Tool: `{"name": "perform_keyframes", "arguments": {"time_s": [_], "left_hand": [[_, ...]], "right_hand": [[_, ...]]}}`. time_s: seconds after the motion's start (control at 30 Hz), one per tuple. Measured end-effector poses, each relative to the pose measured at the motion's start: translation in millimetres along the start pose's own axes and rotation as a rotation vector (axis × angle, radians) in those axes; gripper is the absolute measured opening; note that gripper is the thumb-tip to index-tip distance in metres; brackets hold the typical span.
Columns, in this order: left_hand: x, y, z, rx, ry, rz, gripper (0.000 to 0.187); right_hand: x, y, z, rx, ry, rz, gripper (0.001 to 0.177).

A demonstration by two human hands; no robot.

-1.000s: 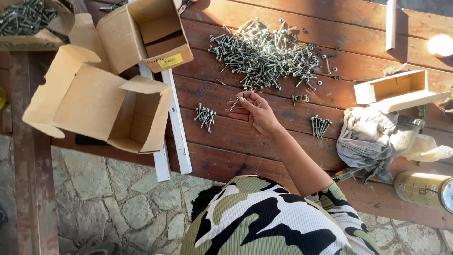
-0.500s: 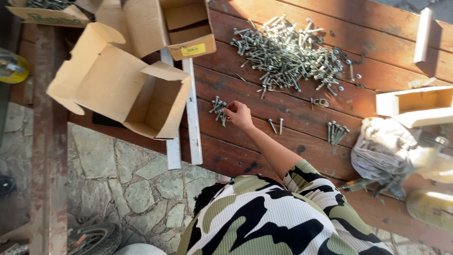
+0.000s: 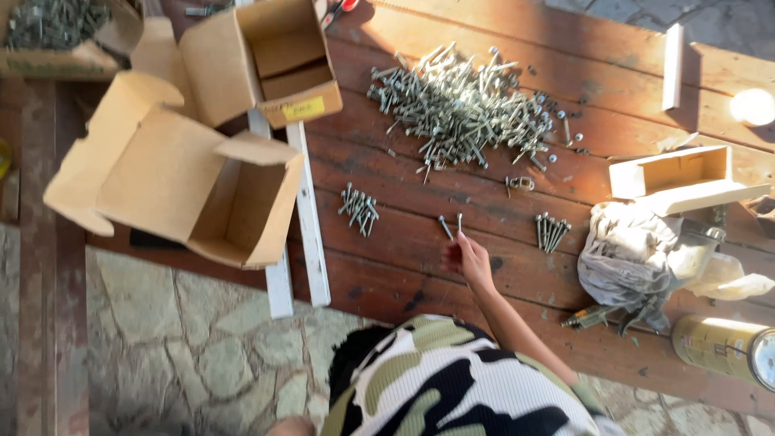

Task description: The person sorts a pile of metal fasteners on a wooden table by hand, picking up individual screws and bolts and arranging them into small groups. The person occasionally moves a cloth and a paint can to clear space while continuing to separate the fasteners into distinct piles.

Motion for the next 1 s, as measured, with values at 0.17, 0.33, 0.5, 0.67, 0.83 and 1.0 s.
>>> {"name": "perform_keyframes", "arguments": {"time_s": [0.17,0.33,0.5,0.67,0.83,1.0], "left_hand": [[-142,-448,80,-0.689,0.480,0.375,0.035],[-167,-574,-164,-1.173,0.507,0.250,0.012],[-176,-623,-309,-1.093,0.283,0.215,0.019],[-174,-622,-323,-1.038,0.155,-0.033,0.013],[-157,-620,-302,-1.073,0.187,0.140,0.009],[-157,-607,-235,-1.163,0.479,0.528,0.012]], "right_hand": [[-19,-45,9,-0.028,0.044,-0.092,0.050],[-7,-53,23,-0.050,-0.061,-0.092,0.050],[-17,-75,35,-0.137,-0.070,-0.142,0.046],[-35,-102,50,-0.186,0.028,-0.164,0.050],[-30,-110,48,-0.177,0.016,-0.169,0.048],[5,-106,42,-0.158,-0.064,-0.138,0.039]]}}
Point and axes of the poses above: each hand's wrist, its own z-axis away from the middle knuckle, its own y-axis out of the palm, x = y × z, the point moved 7 cm from there along -z, towards the middle knuckle, and after that the axes turned 11 degrees about y, right-handed, at the moved point
